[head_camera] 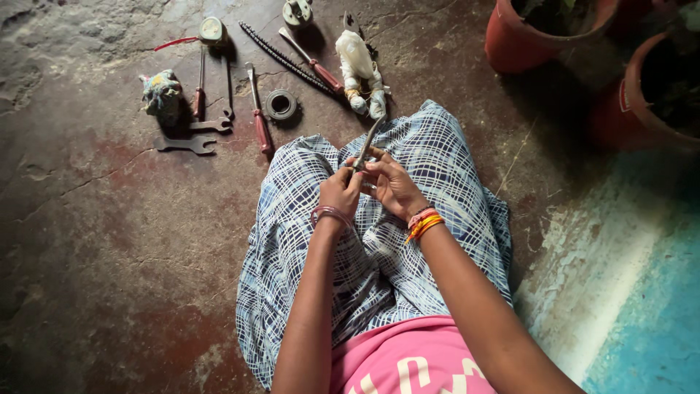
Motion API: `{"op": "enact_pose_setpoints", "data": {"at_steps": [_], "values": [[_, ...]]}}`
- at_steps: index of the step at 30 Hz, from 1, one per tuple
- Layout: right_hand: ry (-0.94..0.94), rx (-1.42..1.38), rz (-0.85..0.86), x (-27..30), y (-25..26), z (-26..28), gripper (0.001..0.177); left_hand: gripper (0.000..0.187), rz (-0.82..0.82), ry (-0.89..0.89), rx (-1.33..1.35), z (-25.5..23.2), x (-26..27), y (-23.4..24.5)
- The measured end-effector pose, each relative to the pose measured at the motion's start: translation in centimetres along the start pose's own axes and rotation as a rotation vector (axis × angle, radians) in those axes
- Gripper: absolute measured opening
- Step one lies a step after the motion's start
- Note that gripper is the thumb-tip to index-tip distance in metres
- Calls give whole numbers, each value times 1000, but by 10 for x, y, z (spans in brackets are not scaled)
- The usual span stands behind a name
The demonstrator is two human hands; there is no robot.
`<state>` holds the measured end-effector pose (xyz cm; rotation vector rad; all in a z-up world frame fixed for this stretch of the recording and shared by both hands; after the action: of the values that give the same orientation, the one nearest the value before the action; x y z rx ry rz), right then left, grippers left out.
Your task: The person sits on the floor and sharpens a curved metal blade using a file. They hold the blade in their left hand and rub the file along the edge with their right hand, repeating the motion to sharpen the tool.
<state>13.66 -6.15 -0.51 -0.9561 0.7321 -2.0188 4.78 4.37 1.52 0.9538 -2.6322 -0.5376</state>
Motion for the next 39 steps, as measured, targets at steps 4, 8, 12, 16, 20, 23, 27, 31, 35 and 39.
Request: {"op": "enact_pose_setpoints", "data": {"at_steps": [4,8,12,16,20,23,27,31,35,39], "values": [[-5,9,-16,-7,12,-7,38,30,2,22,-9,-1,1,1],[10,-31,-5,-9,9,-6,38,30,8,32,-33,0,0,0],[-2,-59,10,-6,-6,1,39,29,-1,-13,-10,1,-3,-1],[-26,-21,-28,-11,2,-3,44,29,-2,17,15,4,-4,-2],[-24,-37,8,-16,8,-9,45,28,3,32,4,2,-4,-2],[-5,-79,-2,-16,2,-5,46,27,29,78,-13,-1,-4,-1],[-1,-43,-34,-13,0,-1,48,26,11,7,66,-8,-4,1],[-17,-42,4,-19,9,-9,43,28,17,63,11,-2,-4,0],[-9,-65,2,-16,7,-7,38,28,11,32,-1,0,-4,-1],[-9,-38,-31,-12,4,-3,40,28,7,17,47,1,-3,-1]]}}
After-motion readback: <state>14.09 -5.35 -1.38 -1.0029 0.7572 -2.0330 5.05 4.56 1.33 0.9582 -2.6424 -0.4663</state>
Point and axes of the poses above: each hand's wrist, its own x-axis away from the middle knuckle, its own y-axis out of the back of the hand, z = x × y, the point moved 7 cm from there along -x, towards the middle knuckle, and after that the axes turned 1 degree about -y, right-handed, at the moved point
